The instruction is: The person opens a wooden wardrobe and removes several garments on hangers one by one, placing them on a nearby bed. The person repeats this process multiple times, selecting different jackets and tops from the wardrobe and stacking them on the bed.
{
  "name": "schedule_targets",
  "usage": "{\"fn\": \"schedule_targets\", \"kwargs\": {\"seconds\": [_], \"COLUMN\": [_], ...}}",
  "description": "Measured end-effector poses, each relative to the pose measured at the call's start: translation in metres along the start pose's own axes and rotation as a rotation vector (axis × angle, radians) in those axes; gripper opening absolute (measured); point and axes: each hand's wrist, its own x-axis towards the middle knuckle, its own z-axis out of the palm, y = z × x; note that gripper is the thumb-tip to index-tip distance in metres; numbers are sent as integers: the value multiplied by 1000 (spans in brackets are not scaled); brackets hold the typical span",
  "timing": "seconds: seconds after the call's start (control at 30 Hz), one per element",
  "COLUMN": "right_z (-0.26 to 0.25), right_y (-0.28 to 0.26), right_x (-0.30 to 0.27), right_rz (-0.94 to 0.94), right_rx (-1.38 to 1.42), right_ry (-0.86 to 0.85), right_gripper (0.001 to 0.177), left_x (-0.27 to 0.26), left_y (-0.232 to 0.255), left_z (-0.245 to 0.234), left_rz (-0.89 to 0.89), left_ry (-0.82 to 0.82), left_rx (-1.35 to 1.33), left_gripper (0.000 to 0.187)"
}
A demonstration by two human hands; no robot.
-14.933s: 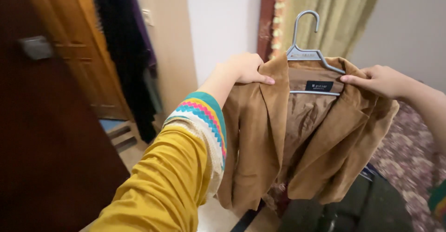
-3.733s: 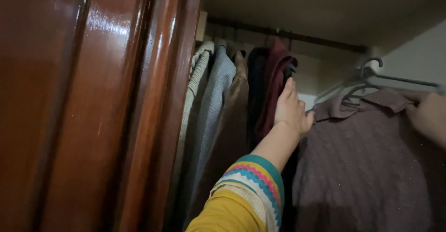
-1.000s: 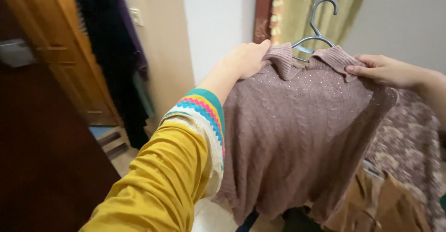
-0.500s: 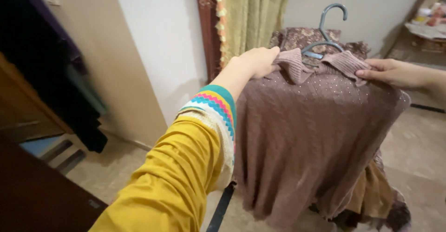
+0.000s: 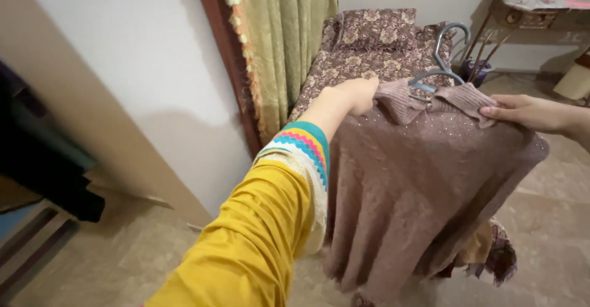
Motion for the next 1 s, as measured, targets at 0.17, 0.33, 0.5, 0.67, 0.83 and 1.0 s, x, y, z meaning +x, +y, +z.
{"fn": "schedule_targets", "kwargs": {"seconds": [0.17,0.33,0.5,0.67,0.83,1.0], "right_z": [-16,-41,-30,0,31,84], "right_y": [74,103,102,109,163,157], "right_x": [57,104,117,140,197,196], "right_rz": [33,-39,-175,207,-24,-125], "right_rx": [51,-219,-676,-357,-121,-165], "right_ry": [34,210,548,455,416,346], "right_gripper": [53,41,38,53,76,107], "left_x": [51,104,145,171,189,183], "left_y": [11,15,26,26,9,-14], "left_z": [20,38,57,83,109,147], "left_rz": [-59,-7,-133,-280,-301,-315], "left_ry": [29,349,395,226,139,-138], "left_rx": [27,176,63,-6,-255,-251], "left_gripper": [36,25,21,22,65,89]}}
